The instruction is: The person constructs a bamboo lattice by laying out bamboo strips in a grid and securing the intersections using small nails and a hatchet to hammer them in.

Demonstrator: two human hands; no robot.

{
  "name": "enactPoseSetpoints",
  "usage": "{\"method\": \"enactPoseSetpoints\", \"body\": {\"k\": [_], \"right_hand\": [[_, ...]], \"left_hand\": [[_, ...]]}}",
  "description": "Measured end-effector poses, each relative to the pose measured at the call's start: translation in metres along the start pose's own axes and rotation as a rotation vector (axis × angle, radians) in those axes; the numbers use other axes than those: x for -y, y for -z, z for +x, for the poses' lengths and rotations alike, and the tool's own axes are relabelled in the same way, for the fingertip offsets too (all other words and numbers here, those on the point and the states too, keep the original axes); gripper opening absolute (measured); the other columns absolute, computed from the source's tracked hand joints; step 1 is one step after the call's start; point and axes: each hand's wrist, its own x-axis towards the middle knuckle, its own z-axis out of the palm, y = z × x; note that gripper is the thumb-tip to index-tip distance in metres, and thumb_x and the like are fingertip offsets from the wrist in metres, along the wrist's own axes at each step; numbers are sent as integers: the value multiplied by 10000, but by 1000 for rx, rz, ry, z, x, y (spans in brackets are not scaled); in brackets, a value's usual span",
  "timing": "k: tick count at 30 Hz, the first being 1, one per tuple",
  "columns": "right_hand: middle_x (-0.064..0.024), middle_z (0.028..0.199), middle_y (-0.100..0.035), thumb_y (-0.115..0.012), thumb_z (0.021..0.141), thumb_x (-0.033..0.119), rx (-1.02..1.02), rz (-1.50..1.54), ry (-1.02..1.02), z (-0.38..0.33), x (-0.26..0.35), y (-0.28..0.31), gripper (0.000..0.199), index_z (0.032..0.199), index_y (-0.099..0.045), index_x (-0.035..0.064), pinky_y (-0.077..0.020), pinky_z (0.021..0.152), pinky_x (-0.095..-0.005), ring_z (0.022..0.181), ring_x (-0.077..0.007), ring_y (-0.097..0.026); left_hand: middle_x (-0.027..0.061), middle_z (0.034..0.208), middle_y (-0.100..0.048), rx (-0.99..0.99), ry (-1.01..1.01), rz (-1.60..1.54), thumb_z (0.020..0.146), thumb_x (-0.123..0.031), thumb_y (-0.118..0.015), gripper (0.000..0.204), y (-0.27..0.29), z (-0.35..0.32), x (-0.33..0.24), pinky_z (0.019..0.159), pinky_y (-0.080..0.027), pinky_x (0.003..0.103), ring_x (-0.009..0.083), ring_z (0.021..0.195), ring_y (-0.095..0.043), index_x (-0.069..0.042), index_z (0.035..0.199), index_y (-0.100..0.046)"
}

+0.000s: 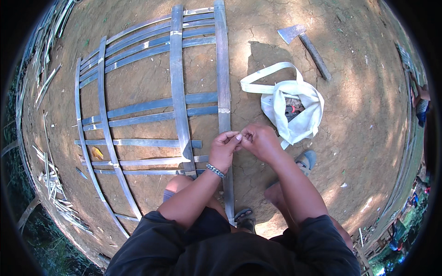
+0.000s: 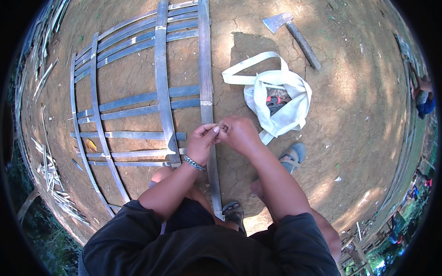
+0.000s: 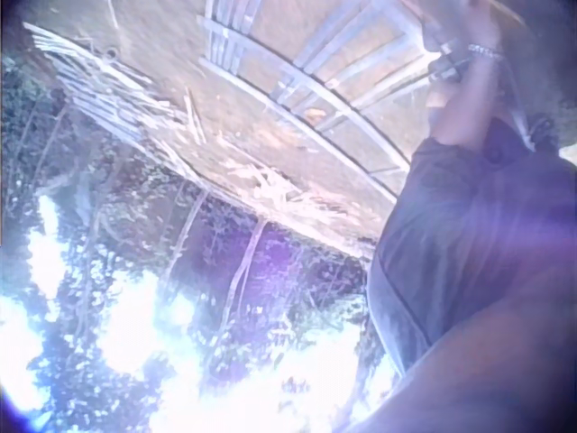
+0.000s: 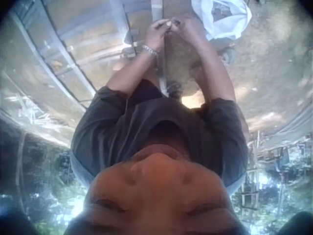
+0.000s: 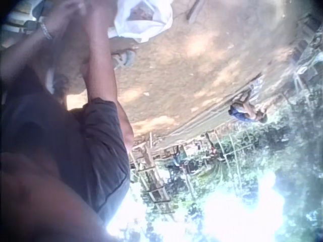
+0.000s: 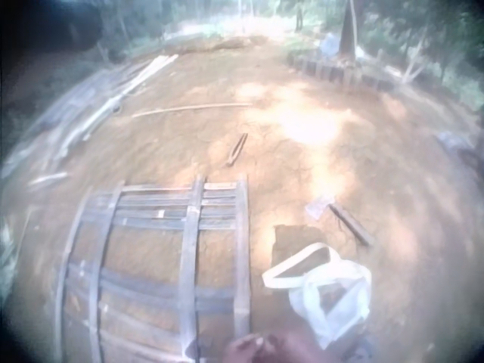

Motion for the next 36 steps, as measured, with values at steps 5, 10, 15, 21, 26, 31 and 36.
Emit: {"method": "enactPoseSetpoints", "body": {"k": [5, 10, 15, 21, 26, 31, 36], "right_hand": [[-156, 896, -724, -779, 842, 161, 44, 92, -47, -4, -14, -26, 232, 1026, -742, 24, -572, 729, -422, 783, -321, -716], [-115, 917, -724, -789, 875, 128, -20, 308, -258, -18, -23, -41, 378, 1223, -714, 2, -565, 727, -333, 765, -193, -689], [-68, 932, -728, -793, 897, 123, -16, 314, -297, -27, -36, -46, 405, 1261, -695, -24, -554, 740, -267, 780, -110, -663], [-65, 955, -722, -780, 910, 126, -35, 351, -323, -19, -27, -39, 382, 1254, -701, -19, -551, 774, -275, 837, -108, -662], [-68, 989, -719, -771, 919, 131, -34, 386, -335, -13, -26, -34, 366, 1251, -705, -10, -544, 814, -275, 874, -116, -661], [-97, 961, -719, -780, 912, 138, -25, 393, -264, -4, -30, -35, 358, 1229, -708, -13, -558, 750, -282, 808, -131, -679], [-97, 961, -718, -779, 913, 131, -19, 397, -252, 9, -27, -27, 342, 1220, -715, -4, -558, 746, -280, 823, -130, -683]], "left_hand": [[13, 957, -735, 16, -42, 112, 999, -154, -716, 148, 32, 15, 20, 750, -519, 234, 73, 823, -652, -24, 1071, -721], [31, 941, -733, -212, -288, 313, 997, -170, -715, 147, 45, 52, 29, 768, -522, 267, 106, 841, -663, -26, 1025, -714], [99, 934, -730, -456, -637, 639, 942, -143, -734, 135, 20, 80, 21, 826, -528, 371, 247, 893, -687, -49, 1037, -714], [118, 1051, -655, -722, -830, 883, 929, -127, -701, 79, 7, 101, 32, 936, -453, 461, 347, 1050, -600, -76, 989, -714], [111, 1049, -644, -733, -816, 974, 925, -161, -709, 88, 8, 107, 38, 936, -421, 479, 335, 1044, -595, -94, 983, -706], [96, 1028, -645, -725, -826, 1004, 917, -154, -709, 84, 9, 109, 41, 924, -404, 468, 315, 1025, -595, -106, 986, -703], [72, 977, -650, -713, -844, 980, 894, -136, -715, 98, 9, 109, 40, 901, -392, 458, 292, 985, -603, -122, 989, -701]]}}
